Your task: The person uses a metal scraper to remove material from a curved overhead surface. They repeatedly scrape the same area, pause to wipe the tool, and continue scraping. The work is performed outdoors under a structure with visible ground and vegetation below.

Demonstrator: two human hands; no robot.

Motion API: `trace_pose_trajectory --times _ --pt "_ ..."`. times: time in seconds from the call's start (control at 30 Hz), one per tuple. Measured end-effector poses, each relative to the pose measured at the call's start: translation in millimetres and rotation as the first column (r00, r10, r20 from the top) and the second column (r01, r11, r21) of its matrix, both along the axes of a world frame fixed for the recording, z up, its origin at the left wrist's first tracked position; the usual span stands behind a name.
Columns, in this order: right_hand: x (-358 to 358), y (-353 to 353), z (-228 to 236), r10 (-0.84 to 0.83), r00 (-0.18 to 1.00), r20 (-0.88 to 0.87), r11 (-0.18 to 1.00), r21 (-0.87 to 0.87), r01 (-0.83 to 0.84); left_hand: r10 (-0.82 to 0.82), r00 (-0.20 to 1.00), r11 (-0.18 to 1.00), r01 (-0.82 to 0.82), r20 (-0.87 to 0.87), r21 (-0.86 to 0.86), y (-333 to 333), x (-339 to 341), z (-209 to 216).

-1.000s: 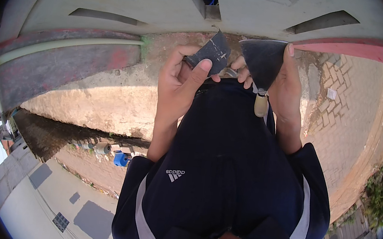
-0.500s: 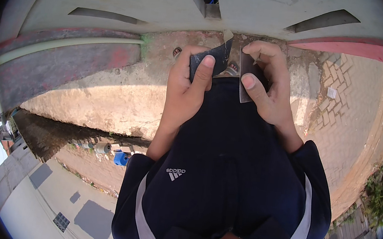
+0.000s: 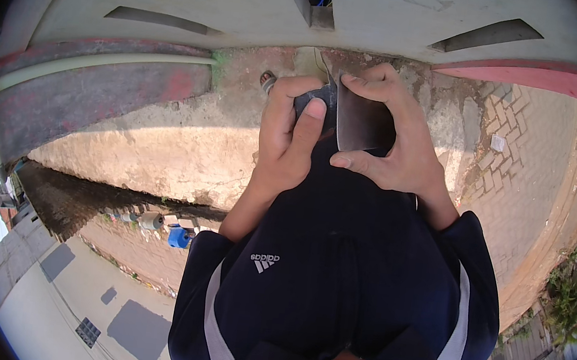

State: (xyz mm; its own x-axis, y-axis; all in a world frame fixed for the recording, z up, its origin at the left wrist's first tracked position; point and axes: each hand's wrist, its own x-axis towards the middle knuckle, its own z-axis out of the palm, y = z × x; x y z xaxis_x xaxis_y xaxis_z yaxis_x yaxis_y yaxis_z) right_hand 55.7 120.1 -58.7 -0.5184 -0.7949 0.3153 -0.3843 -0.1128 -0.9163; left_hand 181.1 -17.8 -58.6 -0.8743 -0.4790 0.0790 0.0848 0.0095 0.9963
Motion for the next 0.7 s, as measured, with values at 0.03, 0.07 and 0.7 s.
trace_pose_trajectory --times 0.03,0.07,0.7 --pt "0 0 0 0.001 1.000 0.007 1.000 0.000 -0.001 0.015 1.000 0.999 -0.016 -0.015 -0.033 -1 0 -2" --pt "0 0 -1 -0.004 1.000 0.028 1.000 0.005 0.004 -0.011 0.998 1.000 0.011 -0.065 -0.002 -2 -1 -4" --pt "-7 -1 11 0.046 0.984 -0.174 0.998 0.053 -0.037 0.004 0.981 0.880 -0.096 -0.194 -0.466 -7 8 -12"
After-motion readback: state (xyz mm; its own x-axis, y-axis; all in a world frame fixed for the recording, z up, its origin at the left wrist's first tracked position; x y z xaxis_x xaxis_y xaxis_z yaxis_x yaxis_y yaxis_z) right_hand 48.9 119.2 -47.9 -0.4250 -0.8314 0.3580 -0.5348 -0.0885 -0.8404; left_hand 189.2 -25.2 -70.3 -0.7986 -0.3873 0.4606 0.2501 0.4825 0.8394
